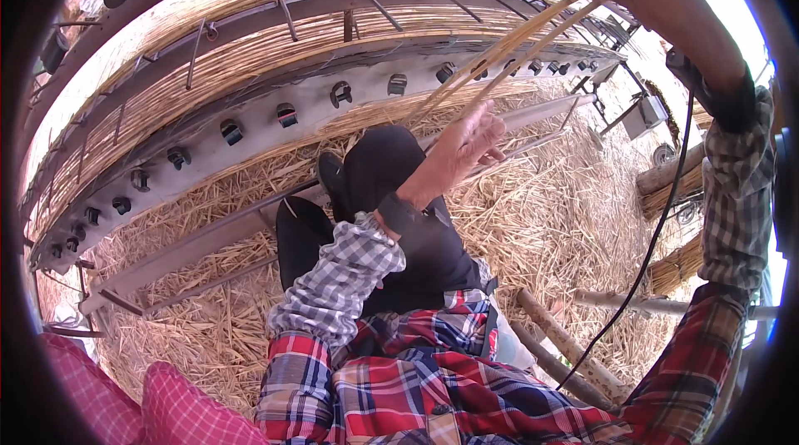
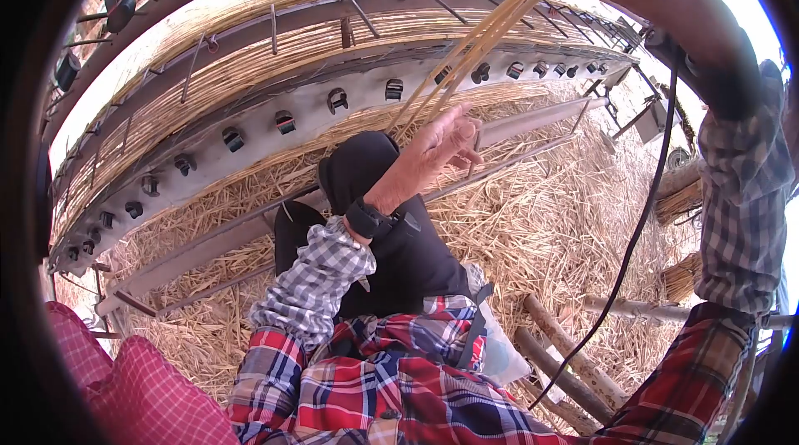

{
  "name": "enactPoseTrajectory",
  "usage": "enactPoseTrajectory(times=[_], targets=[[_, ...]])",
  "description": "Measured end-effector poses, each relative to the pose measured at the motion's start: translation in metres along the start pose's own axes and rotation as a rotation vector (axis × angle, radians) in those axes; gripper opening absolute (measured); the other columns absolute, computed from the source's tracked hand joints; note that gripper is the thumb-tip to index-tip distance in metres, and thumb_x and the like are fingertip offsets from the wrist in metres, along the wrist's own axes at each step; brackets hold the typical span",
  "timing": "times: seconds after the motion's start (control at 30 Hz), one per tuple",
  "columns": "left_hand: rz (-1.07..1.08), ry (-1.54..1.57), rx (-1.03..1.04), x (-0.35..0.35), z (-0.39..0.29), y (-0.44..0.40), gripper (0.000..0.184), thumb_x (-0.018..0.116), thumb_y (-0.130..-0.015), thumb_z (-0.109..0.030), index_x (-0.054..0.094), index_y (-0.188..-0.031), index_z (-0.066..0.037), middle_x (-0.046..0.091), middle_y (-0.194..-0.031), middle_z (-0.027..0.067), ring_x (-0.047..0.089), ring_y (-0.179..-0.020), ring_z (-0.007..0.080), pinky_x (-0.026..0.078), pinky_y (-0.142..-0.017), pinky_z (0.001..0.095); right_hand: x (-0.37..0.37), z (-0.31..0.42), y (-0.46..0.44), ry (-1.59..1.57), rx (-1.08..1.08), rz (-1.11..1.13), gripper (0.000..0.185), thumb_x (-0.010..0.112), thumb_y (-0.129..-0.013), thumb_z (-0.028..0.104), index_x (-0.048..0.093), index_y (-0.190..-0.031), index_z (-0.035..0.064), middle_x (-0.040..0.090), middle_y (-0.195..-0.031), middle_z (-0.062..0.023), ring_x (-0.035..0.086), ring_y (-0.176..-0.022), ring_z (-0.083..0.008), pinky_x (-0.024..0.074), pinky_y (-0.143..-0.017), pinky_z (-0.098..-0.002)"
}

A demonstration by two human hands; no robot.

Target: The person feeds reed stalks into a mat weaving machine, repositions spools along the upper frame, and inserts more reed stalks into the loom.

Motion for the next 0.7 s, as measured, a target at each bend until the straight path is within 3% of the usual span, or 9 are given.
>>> enactPoseTrajectory(times=[0.03, 0.27, 0.33, 0.4, 0.43, 0.47, 0.53, 0.67, 0.7], targets=[[0.025, -0.001, 0.012, 0.0, -0.006, -0.002, 0.098, 0.051, -0.089, -0.06, 0.011, -0.144, 0.011, 0.045, -0.132, 0.0245, 0.064, -0.093, 0.0204, 0.053, -0.076, 0.0263, -0.011, 0.001, -0.004, -0.105, 0.002, -0.09, 0.021, 0.059, -0.071, 0.009, 0.073, -0.085, 0.0175, 0.064, -0.07, -0.0014, 0.064, -0.068, -0.0212, 0.0496, -0.064, -0.0337], [-0.102, 0.173, 0.063, -0.012, -0.018, -0.019, 0.102, 0.045, -0.087, -0.067, 0.006, -0.145, 0.008, 0.041, -0.134, 0.024, 0.062, -0.1, 0.0242, 0.054, -0.079, 0.0304, 0.017, -0.036, -0.02, -0.11, 0.078, -0.012, 0.018, 0.061, -0.075, 0.016, 0.073, -0.088, 0.0132, 0.065, -0.073, -0.0091, 0.063, -0.067, -0.0265, 0.0488, -0.063, -0.0371], [-0.188, 0.34, 0.086, -0.027, -0.019, -0.025, 0.101, 0.038, -0.087, -0.071, 0.009, -0.144, 0.007, 0.043, -0.131, 0.0231, 0.061, -0.101, 0.026, 0.053, -0.082, 0.0324, 0.015, -0.036, -0.025, -0.114, 0.046, -0.057, 0.017, 0.063, -0.075, 0.019, 0.073, -0.088, 0.0134, 0.065, -0.073, -0.009, 0.063, -0.067, -0.0256, 0.0485, -0.062, -0.0361], [-0.236, 0.354, 0.106, -0.039, -0.022, -0.026, 0.1, 0.034, -0.086, -0.072, 0.012, -0.143, 0.007, 0.045, -0.13, 0.0228, 0.061, -0.103, 0.0268, 0.052, -0.085, 0.0335, 0.025, -0.047, -0.028, -0.193, 0.199, 0.134, 0.017, 0.064, -0.078, 0.021, 0.073, -0.09, 0.0126, 0.066, -0.075, -0.0081, 0.062, -0.067, -0.0249, 0.0484, -0.062, -0.0353], [-0.234, 0.453, 0.129, -0.043, -0.025, -0.025, 0.098, 0.034, -0.086, -0.072, 0.013, -0.142, 0.006, 0.046, -0.129, 0.023, 0.061, -0.103, 0.0275, 0.053, -0.085, 0.0341, 0.026, -0.045, -0.029, -0.067, 0.189, 0.168, 0.018, 0.065, -0.08, 0.023, 0.073, -0.092, 0.0129, 0.066, -0.076, -0.0075, 0.062, -0.066, -0.0243, 0.0479, -0.06, -0.0349], [-0.231, 0.553, 0.151, -0.046, -0.027, -0.024, 0.097, 0.033, -0.087, -0.072, 0.014, -0.141, 0.006, 0.046, -0.128, 0.0231, 0.061, -0.104, 0.0282, 0.053, -0.085, 0.0347, 0.021, -0.044, -0.028, -0.059, 0.185, 0.162, 0.018, 0.065, -0.08, 0.023, 0.073, -0.092, 0.0129, 0.066, -0.076, -0.0075, 0.062, -0.066, -0.0243, 0.0479, -0.06, -0.0349], [-0.253, 0.614, 0.148, -0.043, -0.033, -0.015, 0.092, 0.033, -0.087, -0.071, 0.022, -0.137, 0.006, 0.047, -0.127, 0.0236, 0.06, -0.106, 0.0301, 0.053, -0.086, 0.036, -0.008, -0.022, -0.027, -0.145, 0.01, -0.106, 0.016, 0.065, -0.082, 0.024, 0.074, -0.091, 0.0151, 0.067, -0.075, -0.0063, 0.062, -0.064, -0.0243, 0.0477, -0.058, -0.0354], [-0.296, 0.678, 0.2, -0.039, -0.057, 0.008, 0.082, 0.035, -0.089, -0.068, 0.031, -0.132, 0.001, 0.046, -0.129, 0.0231, 0.059, -0.109, 0.0322, 0.053, -0.087, 0.0371, -0.039, -0.011, -0.034, -0.231, 0.028, 0.01, 0.019, 0.068, -0.079, 0.021, 0.073, -0.096, 0.0139, 0.067, -0.081, -0.0063, 0.063, -0.069, -0.0239, 0.0487, -0.059, -0.0357], [-0.295, 0.641, 0.277, -0.038, -0.069, 0.014, 0.08, 0.034, -0.089, -0.068, 0.031, -0.133, 0.0, 0.046, -0.129, 0.0221, 0.058, -0.11, 0.0323, 0.052, -0.088, 0.0368, -0.052, -0.002, -0.032, -0.132, -0.076, -0.04, 0.017, 0.068, -0.081, 0.015, 0.07, -0.097, 0.0086, 0.067, -0.08, -0.0064, 0.065, -0.07, -0.0205, 0.0485, -0.058, -0.0322]])
Point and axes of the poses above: each hand's wrist, its own y-axis away from the middle knuckle, its own x-axis out of the palm, z = x × y, the point moved 7 cm from there along -y, towards the middle knuckle
